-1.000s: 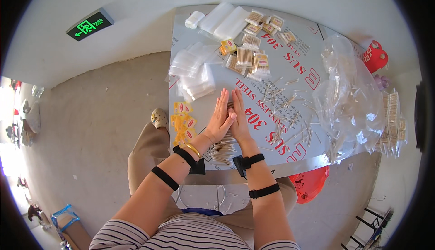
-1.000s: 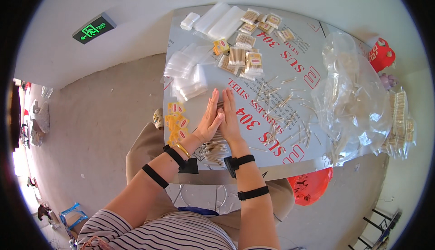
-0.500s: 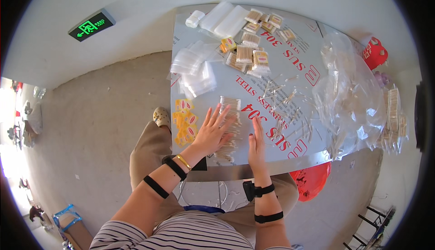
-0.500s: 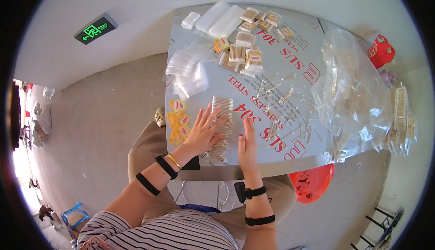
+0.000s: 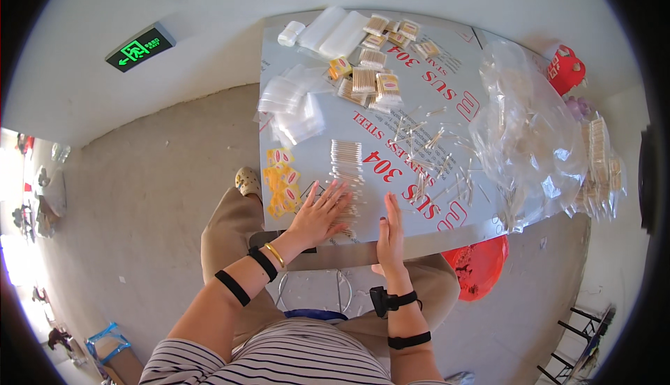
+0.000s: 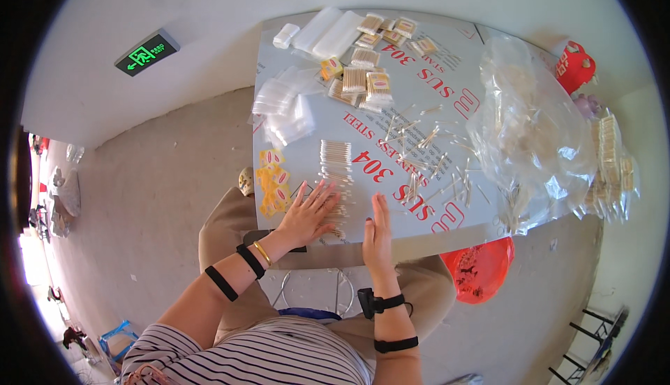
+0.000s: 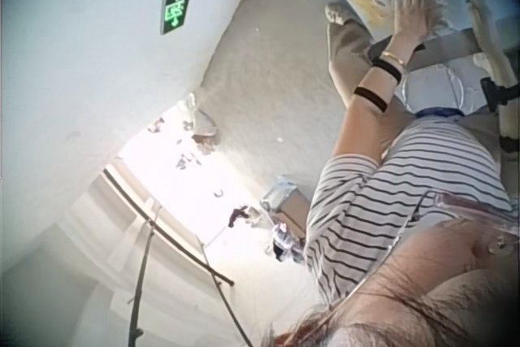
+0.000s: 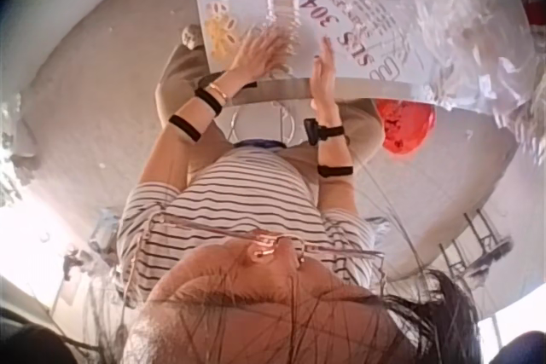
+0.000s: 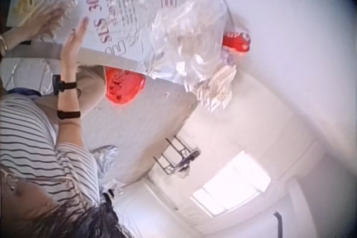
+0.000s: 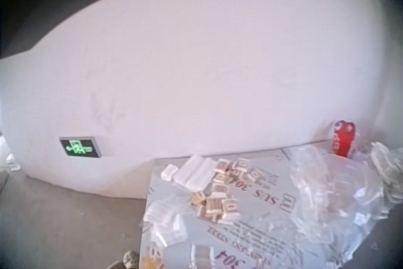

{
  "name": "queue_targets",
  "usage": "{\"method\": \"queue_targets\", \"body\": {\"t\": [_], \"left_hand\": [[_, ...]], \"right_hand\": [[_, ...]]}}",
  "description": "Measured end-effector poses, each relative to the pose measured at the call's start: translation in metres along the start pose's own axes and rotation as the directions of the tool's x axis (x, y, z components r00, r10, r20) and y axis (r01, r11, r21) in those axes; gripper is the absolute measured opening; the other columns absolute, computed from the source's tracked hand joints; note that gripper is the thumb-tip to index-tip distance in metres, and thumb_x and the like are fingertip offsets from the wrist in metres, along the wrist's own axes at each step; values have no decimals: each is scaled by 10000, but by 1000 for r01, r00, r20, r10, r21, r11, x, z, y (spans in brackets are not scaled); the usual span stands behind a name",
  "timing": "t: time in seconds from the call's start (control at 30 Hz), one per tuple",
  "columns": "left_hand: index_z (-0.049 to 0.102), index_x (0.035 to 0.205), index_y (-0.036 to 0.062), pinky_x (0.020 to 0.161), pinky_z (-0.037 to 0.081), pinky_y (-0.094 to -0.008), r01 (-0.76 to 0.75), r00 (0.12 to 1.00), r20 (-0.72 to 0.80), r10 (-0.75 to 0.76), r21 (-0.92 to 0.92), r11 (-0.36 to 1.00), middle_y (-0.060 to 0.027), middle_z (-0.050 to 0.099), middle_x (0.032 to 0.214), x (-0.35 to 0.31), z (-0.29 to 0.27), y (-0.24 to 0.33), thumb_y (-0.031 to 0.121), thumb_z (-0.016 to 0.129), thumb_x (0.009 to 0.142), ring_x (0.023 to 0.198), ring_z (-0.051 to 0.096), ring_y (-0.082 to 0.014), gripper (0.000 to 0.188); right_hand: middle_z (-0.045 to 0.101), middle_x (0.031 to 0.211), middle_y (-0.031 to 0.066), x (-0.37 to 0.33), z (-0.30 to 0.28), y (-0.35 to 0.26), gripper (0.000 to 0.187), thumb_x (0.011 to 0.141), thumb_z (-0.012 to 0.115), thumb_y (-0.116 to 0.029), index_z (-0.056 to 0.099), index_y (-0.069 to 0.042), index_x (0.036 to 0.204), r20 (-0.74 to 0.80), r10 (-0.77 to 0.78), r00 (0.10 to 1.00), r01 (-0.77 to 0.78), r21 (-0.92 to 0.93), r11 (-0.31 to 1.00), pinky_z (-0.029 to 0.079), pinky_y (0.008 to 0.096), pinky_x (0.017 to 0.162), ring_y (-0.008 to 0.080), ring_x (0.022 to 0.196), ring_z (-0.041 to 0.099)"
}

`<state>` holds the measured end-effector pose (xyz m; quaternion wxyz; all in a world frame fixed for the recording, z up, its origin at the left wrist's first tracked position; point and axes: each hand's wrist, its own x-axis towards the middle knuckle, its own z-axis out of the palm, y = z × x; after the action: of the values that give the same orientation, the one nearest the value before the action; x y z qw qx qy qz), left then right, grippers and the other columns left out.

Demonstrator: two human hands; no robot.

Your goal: The person packages cotton swabs by placing a bundle into a plastic bag, sealing it with a heat sealer, and setting it aside. They then gather loose cotton swabs from the table and arrange them into a neat row by hand.

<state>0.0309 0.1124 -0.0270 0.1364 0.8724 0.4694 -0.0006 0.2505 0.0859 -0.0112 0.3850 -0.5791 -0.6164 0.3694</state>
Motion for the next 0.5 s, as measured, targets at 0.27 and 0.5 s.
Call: {"method": "queue_targets", "body": {"t": [0.27,0.5], "left_hand": [[210,1587,98,1233,18,-535,20,998,-58,-14,105,994,-71,169,1661,7,-2,0,588,386,995,1545,90,-248,788],[182,1571,12,1234,29,-526,178,972,-134,-191,-102,979,-154,150,1652,-18,6,-6,557,451,984,1543,88,-292,845]], "right_hand": [[343,1582,180,-20,5,-3,504,1013,353,-115,390,-31,1508,-25,38,999,-37,45,998,251,418,1191,327,1488,288],[365,1540,206,-19,25,5,543,952,481,-63,381,13,1480,56,-71,996,83,-251,964,276,445,1182,373,1452,312]]}}
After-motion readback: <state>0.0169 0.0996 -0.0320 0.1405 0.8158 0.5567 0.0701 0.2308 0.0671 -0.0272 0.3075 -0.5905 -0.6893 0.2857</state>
